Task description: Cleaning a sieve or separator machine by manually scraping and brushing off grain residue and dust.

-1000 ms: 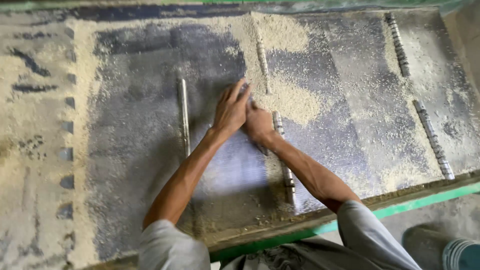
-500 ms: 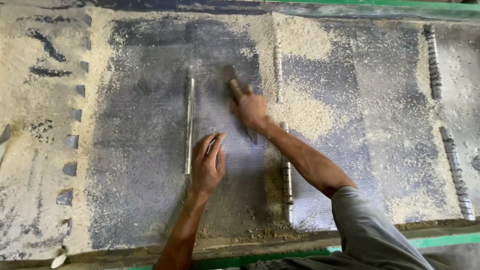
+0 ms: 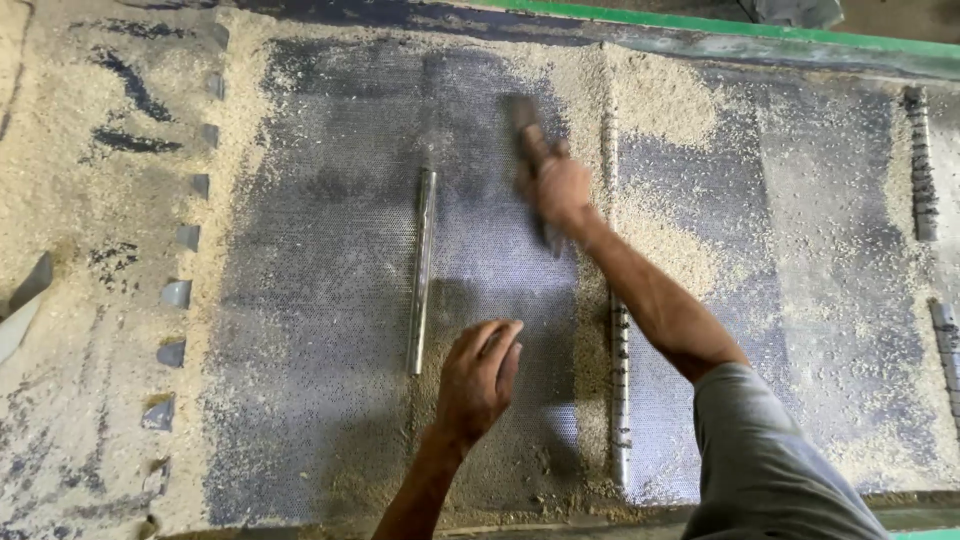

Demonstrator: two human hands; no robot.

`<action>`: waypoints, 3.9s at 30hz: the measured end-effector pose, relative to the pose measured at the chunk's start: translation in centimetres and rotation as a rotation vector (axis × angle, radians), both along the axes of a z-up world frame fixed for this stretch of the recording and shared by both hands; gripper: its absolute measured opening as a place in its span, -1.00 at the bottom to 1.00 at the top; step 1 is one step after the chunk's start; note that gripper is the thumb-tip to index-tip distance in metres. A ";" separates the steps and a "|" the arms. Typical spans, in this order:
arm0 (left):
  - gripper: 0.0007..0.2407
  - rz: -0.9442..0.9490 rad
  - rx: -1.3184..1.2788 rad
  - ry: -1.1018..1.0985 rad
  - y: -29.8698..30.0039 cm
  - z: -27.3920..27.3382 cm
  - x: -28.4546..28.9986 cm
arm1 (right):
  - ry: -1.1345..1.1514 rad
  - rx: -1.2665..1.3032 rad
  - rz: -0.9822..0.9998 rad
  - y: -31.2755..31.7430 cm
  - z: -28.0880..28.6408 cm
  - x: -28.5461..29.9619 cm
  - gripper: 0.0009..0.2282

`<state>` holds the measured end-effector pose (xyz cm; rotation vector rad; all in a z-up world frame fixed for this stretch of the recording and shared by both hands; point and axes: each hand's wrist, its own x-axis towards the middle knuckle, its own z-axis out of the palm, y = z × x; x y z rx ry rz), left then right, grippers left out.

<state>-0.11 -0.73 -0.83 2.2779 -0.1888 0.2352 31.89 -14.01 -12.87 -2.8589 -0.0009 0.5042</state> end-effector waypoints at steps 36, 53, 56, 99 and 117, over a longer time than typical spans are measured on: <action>-0.42 -0.379 0.089 -0.165 -3.9 -4.2 31.4 | -0.376 0.058 0.241 -8.5 11.3 -1.2 -0.62; -0.54 -0.493 0.218 0.049 -7.8 -8.9 6.2 | -0.319 0.578 -0.377 -30.0 12.8 -38.3 -0.57; -0.51 -0.407 0.299 -0.037 -8.9 -11.6 7.1 | -0.260 0.638 -0.439 -29.9 12.5 -40.5 -0.57; -0.59 -0.562 0.415 -0.086 -14.9 -12.5 15.3 | -0.084 0.262 -0.178 -33.6 6.9 -34.2 -0.37; -0.45 -0.267 -0.307 0.010 -16.6 -11.8 15.4 | -0.080 0.339 -0.264 -33.6 5.4 -32.9 -0.44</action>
